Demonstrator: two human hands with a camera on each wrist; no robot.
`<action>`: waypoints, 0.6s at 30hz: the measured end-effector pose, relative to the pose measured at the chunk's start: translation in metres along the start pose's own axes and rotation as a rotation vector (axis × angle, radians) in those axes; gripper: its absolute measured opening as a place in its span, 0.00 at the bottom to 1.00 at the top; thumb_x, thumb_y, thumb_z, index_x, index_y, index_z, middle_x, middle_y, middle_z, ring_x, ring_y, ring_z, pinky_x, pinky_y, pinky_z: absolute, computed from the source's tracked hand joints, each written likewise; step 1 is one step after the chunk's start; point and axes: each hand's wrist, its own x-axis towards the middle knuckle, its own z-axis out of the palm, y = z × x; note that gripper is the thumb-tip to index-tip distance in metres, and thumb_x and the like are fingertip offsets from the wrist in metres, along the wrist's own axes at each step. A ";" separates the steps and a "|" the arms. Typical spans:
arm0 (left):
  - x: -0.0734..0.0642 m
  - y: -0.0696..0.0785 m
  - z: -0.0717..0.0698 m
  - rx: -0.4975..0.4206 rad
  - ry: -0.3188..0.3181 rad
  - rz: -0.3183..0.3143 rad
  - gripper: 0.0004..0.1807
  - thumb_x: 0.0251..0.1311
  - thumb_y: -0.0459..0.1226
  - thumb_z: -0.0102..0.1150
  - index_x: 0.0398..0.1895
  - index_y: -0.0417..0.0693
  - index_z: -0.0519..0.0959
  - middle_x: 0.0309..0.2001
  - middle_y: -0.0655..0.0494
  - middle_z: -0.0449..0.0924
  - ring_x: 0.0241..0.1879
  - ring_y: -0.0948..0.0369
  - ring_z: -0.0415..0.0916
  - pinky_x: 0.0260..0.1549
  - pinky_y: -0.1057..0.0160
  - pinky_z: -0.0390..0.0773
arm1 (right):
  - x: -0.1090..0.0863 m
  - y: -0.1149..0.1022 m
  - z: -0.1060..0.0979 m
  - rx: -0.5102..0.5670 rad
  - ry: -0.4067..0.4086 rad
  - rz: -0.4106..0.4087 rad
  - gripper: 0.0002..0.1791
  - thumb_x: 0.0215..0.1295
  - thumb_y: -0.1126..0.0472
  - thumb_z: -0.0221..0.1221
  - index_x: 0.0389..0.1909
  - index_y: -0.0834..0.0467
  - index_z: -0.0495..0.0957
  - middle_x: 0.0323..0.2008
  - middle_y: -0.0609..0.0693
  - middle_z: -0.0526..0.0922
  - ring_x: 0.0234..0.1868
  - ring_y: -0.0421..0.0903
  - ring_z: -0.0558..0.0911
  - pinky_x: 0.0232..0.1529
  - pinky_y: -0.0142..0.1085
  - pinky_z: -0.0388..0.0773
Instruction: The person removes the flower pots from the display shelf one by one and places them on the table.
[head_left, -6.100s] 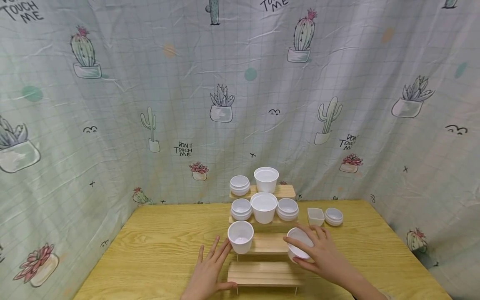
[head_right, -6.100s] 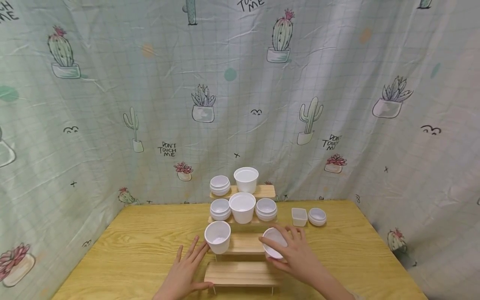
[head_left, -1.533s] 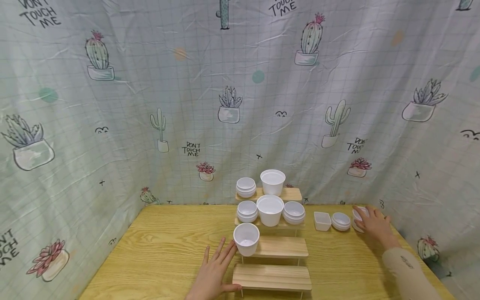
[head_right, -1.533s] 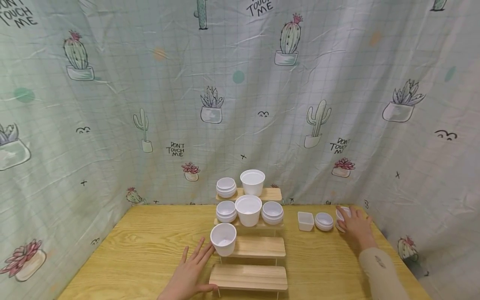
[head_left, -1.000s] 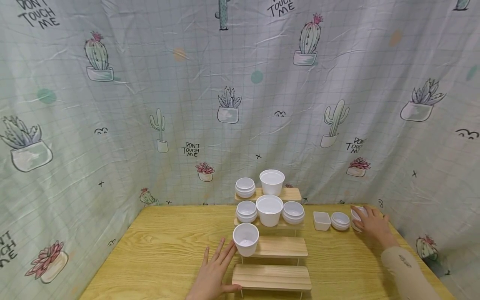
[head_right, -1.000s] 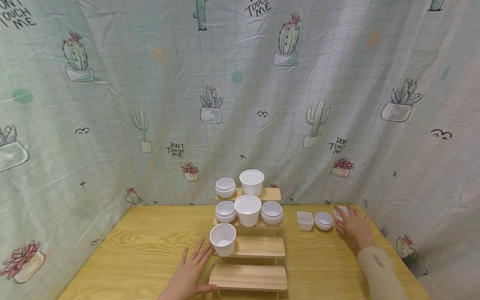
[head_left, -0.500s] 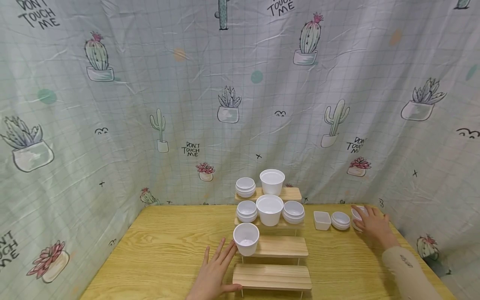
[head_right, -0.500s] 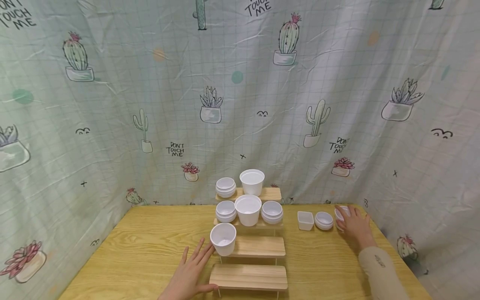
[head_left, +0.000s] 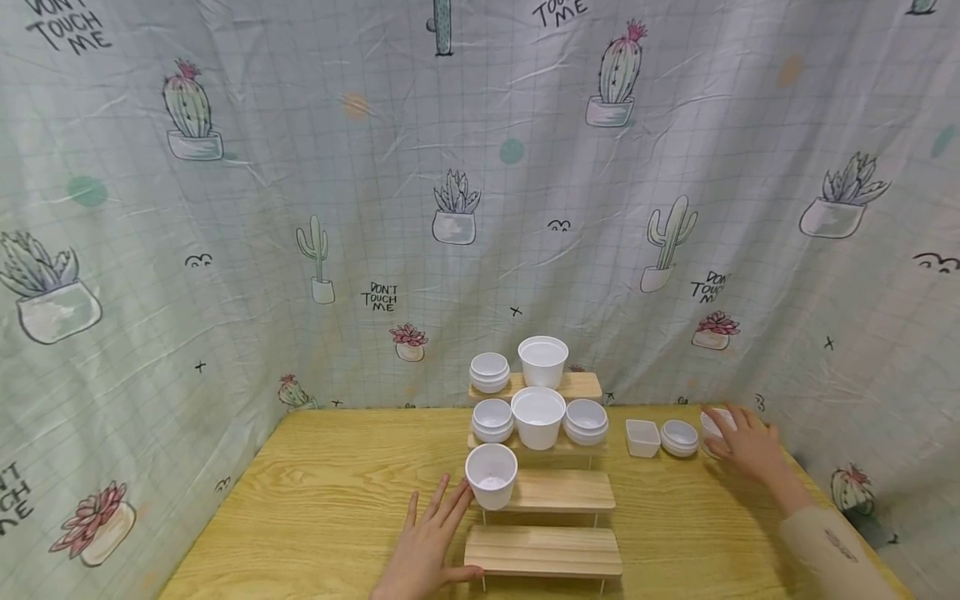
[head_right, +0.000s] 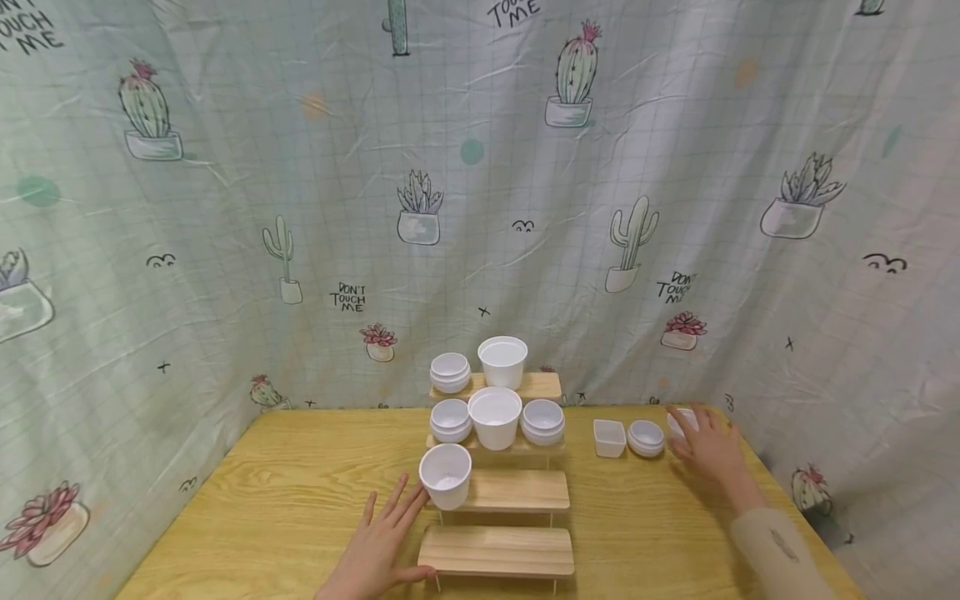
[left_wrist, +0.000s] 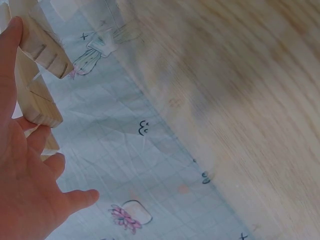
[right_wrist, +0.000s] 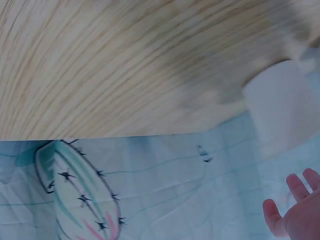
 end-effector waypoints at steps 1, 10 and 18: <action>0.000 0.000 0.000 0.001 0.000 -0.001 0.56 0.36 0.70 0.52 0.69 0.56 0.49 0.70 0.60 0.47 0.68 0.49 0.47 0.53 0.32 0.56 | 0.000 -0.002 -0.001 -0.006 0.011 -0.014 0.31 0.58 0.47 0.54 0.60 0.52 0.58 0.56 0.66 0.62 0.54 0.67 0.63 0.41 0.68 0.61; 0.002 0.002 -0.006 -0.004 -0.017 -0.005 0.56 0.36 0.70 0.51 0.69 0.55 0.50 0.70 0.59 0.48 0.68 0.48 0.48 0.54 0.32 0.56 | 0.000 -0.025 -0.007 -0.009 0.189 -0.136 0.27 0.55 0.49 0.58 0.55 0.53 0.65 0.57 0.62 0.64 0.50 0.62 0.67 0.39 0.60 0.63; 0.000 0.002 -0.005 -0.006 -0.021 -0.010 0.56 0.35 0.69 0.53 0.69 0.55 0.51 0.70 0.59 0.49 0.67 0.47 0.49 0.54 0.32 0.56 | -0.005 -0.046 -0.021 0.040 0.250 -0.203 0.28 0.53 0.49 0.59 0.55 0.53 0.67 0.56 0.62 0.66 0.50 0.60 0.68 0.39 0.60 0.63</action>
